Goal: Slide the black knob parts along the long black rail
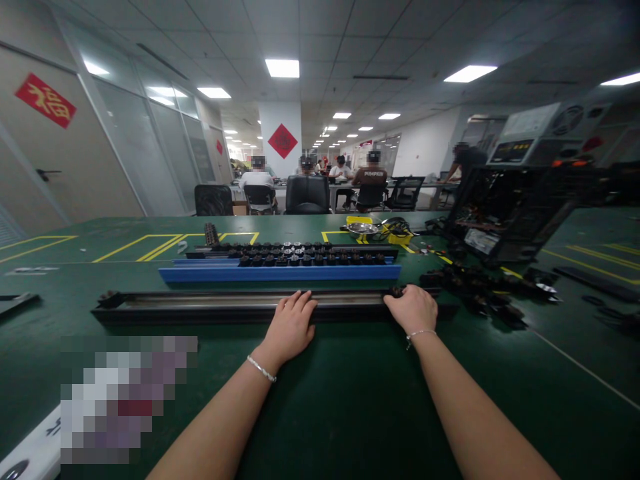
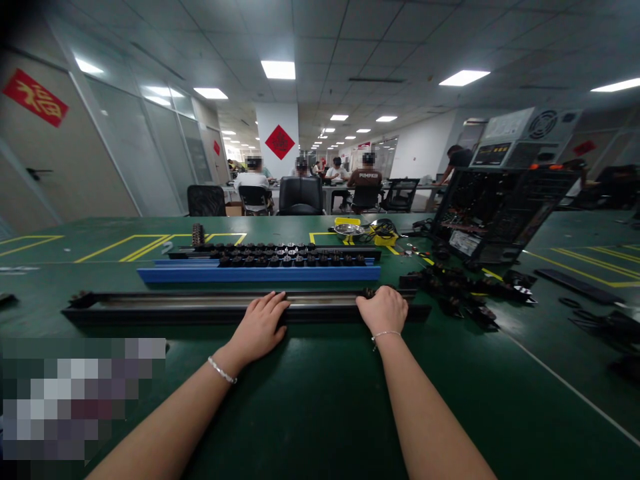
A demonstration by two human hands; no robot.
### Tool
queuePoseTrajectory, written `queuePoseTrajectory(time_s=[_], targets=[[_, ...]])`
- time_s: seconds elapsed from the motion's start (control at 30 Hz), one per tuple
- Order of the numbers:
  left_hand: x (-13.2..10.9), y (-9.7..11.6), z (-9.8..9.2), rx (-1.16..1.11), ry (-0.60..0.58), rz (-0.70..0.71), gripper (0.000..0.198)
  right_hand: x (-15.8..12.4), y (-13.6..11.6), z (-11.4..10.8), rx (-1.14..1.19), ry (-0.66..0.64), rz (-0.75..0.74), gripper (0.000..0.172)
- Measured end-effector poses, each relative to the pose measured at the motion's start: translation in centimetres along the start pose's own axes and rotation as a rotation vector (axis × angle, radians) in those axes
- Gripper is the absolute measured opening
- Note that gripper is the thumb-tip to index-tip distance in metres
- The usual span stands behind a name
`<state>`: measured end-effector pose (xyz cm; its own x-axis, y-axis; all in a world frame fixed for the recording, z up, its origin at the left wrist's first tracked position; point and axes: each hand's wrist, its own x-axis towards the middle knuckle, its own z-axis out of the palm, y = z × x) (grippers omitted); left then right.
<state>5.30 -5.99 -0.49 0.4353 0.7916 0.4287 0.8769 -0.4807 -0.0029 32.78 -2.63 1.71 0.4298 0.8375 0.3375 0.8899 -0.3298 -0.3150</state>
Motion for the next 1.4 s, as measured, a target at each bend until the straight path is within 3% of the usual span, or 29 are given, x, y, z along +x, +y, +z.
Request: queuePoseTrajectory(time_s=[1.4], targets=[[0.0, 0.0, 0.2, 0.023, 0.006, 0.005, 0.047, 1.2, 2.6, 0.0, -0.023, 0.107, 0.117, 0.032]])
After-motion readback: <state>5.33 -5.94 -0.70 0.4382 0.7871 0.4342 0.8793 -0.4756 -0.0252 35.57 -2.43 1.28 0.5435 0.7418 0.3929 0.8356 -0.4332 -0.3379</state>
